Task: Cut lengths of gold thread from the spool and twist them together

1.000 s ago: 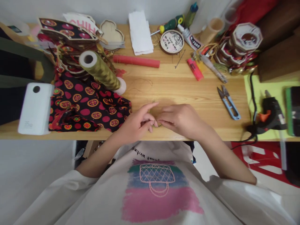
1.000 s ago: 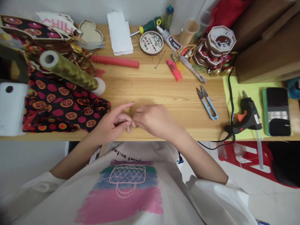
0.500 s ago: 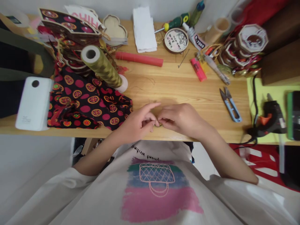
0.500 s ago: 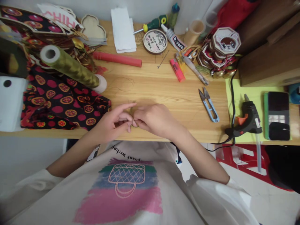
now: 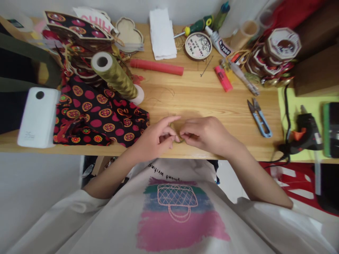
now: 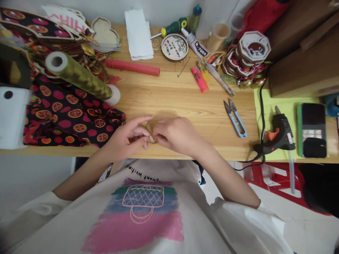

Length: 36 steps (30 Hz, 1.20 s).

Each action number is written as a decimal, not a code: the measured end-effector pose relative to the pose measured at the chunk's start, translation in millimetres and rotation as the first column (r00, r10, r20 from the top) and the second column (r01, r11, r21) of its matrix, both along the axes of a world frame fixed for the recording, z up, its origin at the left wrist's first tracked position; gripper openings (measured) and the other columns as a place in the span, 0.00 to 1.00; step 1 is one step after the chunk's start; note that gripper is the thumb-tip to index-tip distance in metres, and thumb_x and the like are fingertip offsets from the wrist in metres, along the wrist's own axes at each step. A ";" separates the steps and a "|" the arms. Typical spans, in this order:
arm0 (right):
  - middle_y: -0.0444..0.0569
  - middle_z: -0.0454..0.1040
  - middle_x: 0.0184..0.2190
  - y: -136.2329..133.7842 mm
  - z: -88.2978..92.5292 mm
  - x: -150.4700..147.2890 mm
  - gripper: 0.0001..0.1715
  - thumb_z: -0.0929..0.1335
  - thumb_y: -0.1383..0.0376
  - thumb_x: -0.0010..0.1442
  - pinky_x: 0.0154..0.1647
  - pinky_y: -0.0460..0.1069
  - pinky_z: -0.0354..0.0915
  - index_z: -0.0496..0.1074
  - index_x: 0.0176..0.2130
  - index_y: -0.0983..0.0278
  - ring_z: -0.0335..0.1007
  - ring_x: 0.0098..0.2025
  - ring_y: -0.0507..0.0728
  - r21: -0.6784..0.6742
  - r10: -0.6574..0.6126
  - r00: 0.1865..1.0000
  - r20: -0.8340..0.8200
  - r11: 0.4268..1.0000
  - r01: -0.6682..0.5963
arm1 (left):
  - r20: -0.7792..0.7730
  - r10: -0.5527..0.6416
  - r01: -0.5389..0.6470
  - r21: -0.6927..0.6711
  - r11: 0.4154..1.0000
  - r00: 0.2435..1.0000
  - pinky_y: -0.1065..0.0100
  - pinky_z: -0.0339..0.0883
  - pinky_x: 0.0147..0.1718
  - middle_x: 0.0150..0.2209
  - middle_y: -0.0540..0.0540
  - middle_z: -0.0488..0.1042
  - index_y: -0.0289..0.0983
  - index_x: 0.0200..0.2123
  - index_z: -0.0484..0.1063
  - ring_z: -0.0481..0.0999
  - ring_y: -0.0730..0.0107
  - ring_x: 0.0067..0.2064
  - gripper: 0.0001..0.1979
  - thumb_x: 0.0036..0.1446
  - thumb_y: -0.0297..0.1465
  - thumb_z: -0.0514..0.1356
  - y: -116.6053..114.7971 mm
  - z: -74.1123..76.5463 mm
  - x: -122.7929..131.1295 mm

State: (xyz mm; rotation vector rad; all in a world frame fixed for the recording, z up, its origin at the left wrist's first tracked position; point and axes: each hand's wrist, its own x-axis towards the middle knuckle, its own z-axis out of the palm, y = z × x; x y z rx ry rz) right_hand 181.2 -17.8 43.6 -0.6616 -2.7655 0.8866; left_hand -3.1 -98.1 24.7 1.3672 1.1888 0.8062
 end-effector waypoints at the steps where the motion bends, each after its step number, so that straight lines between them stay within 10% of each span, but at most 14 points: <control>1: 0.43 0.73 0.27 -0.2 0.0 0.3 0.08 0.64 0.70 0.56 0.27 0.46 0.48 0.71 0.28 0.63 0.63 0.27 0.50 -0.005 -0.002 1.000 -0.003 1.000 0.002 | 0.002 0.004 -0.004 -0.001 1.000 1.000 0.74 0.66 0.27 0.33 0.48 0.76 0.34 0.58 0.57 0.73 0.77 0.27 0.26 0.55 0.25 0.53 -0.2 -0.4 -0.1; 36: 0.42 0.67 0.22 -14.9 -13.4 5.3 0.06 0.64 0.70 0.56 0.28 0.45 0.54 0.69 0.28 0.64 0.61 0.26 0.50 -0.115 -0.166 0.972 -0.166 0.982 0.148 | -0.034 0.095 -0.093 0.055 0.994 0.995 0.73 0.69 0.30 0.28 0.50 0.77 0.36 0.51 0.65 0.76 0.75 0.27 0.18 0.57 0.30 0.57 -2.1 -5.4 3.4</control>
